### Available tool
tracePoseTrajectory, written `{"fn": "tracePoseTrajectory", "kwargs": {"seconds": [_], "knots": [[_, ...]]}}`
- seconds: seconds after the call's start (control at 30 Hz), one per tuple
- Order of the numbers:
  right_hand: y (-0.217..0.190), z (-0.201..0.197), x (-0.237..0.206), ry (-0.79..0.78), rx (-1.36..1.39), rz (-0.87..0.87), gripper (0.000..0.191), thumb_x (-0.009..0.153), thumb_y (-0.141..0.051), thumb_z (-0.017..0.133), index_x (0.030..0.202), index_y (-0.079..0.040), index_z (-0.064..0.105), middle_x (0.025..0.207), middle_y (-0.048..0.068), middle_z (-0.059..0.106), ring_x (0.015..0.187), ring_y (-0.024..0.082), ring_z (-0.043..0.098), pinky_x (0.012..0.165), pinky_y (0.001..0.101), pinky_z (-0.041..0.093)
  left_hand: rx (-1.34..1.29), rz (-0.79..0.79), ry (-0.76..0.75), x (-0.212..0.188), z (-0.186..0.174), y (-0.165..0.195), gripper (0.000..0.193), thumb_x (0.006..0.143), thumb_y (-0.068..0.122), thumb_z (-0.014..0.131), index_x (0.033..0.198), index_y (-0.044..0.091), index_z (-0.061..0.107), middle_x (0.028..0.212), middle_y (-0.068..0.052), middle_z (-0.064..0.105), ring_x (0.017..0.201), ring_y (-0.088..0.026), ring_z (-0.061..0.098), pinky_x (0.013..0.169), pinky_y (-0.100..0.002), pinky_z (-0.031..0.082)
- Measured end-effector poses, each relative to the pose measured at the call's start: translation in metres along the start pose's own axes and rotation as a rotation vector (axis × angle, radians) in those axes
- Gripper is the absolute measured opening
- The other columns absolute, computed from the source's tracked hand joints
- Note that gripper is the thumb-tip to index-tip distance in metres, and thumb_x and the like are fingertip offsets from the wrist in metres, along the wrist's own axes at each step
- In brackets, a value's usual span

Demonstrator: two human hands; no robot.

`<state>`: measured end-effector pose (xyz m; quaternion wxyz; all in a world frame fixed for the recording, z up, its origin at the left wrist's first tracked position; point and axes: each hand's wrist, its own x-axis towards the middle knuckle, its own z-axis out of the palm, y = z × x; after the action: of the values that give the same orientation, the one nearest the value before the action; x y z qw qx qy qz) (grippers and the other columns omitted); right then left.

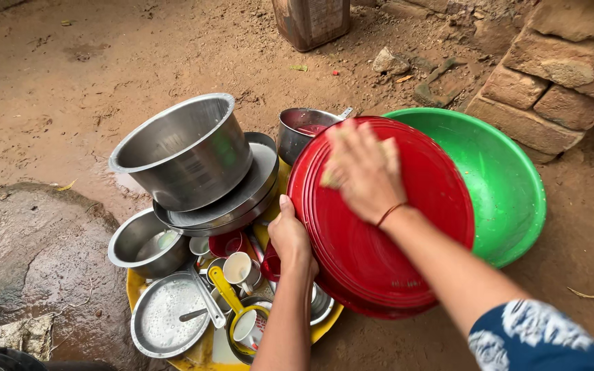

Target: The person scrubs a large round metal pot lid with a sponge, rubbing its surface repeatedly, then scrubs a red decorative tray on both sides over a green plastic basin, with a pile of dirty pots, cups and dishes on a yellow tray beside them on the ground.

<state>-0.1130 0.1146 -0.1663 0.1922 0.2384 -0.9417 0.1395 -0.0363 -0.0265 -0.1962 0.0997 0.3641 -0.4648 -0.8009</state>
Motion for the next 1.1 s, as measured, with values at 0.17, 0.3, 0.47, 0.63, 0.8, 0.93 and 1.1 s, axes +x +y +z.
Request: {"fn": "tracePoseTrajectory", "kwargs": {"seconds": [0.17,0.3,0.47,0.63,0.8,0.93,1.1], "knots": [[0.063,-0.013,-0.002,-0.025,0.029,0.254,0.064,0.106,-0.056,0.023,0.163,-0.027,0.025,0.169,0.011,0.02,0.154,0.032,0.019,0.12,0.0632,0.01,-0.128,-0.107,-0.064,0.001,-0.008,0.005,0.056,0.103,0.045,0.047,0.112,-0.005,0.071,0.104,-0.016,0.076,0.087,-0.026,0.07,0.085,-0.045,0.056],[0.084,-0.01,-0.023,-0.032,0.071,0.491,0.067,0.103,-0.057,0.028,0.162,-0.026,0.023,0.168,0.01,0.022,0.154,0.03,0.02,0.118,0.0635,0.013,-0.209,-0.166,-0.032,0.005,-0.012,0.003,0.054,0.103,0.045,0.048,0.116,-0.003,0.069,0.109,-0.017,0.075,0.091,-0.028,0.07,0.087,-0.047,0.057],[0.062,-0.002,-0.006,-0.027,-0.019,0.352,0.061,0.102,-0.044,0.04,0.159,-0.026,0.03,0.168,0.011,0.026,0.154,0.031,0.024,0.115,0.0675,0.015,-0.172,-0.165,-0.001,0.01,-0.012,-0.004,0.055,0.103,0.046,0.048,0.115,-0.004,0.068,0.109,-0.016,0.075,0.092,-0.029,0.069,0.087,-0.048,0.056],[-0.009,0.015,-0.018,0.012,0.075,-0.097,0.059,0.104,-0.045,0.041,0.158,-0.024,0.038,0.167,0.009,0.034,0.155,0.031,0.027,0.119,0.0642,0.014,-0.165,-0.115,-0.003,0.015,-0.003,-0.014,0.056,0.103,0.045,0.049,0.114,-0.006,0.071,0.108,-0.016,0.076,0.091,-0.028,0.069,0.088,-0.045,0.055],[-0.017,0.009,-0.069,-0.214,0.204,-0.415,0.068,0.104,-0.059,0.029,0.159,-0.02,0.037,0.168,0.012,0.029,0.155,0.028,0.023,0.122,0.0571,0.009,-0.306,-0.134,0.062,0.025,-0.012,-0.006,0.056,0.104,0.045,0.047,0.118,-0.005,0.068,0.113,-0.018,0.074,0.093,-0.03,0.07,0.087,-0.046,0.058],[0.034,0.007,-0.082,-0.214,0.157,-0.287,0.07,0.101,-0.058,0.027,0.161,-0.022,0.035,0.168,0.011,0.029,0.157,0.026,0.022,0.123,0.0554,0.008,-0.3,-0.15,0.11,0.02,-0.014,0.0,0.057,0.103,0.046,0.046,0.124,-0.004,0.065,0.121,-0.016,0.073,0.1,-0.028,0.071,0.092,-0.046,0.057],[0.083,0.025,-0.067,-0.15,0.177,0.285,0.068,0.102,-0.053,0.029,0.161,-0.02,0.026,0.169,0.013,0.018,0.154,0.029,0.015,0.117,0.0604,0.005,-0.192,-0.185,0.174,0.017,-0.002,0.002,0.058,0.103,0.047,0.045,0.127,-0.002,0.064,0.123,-0.015,0.071,0.103,-0.028,0.069,0.095,-0.045,0.055]]}}
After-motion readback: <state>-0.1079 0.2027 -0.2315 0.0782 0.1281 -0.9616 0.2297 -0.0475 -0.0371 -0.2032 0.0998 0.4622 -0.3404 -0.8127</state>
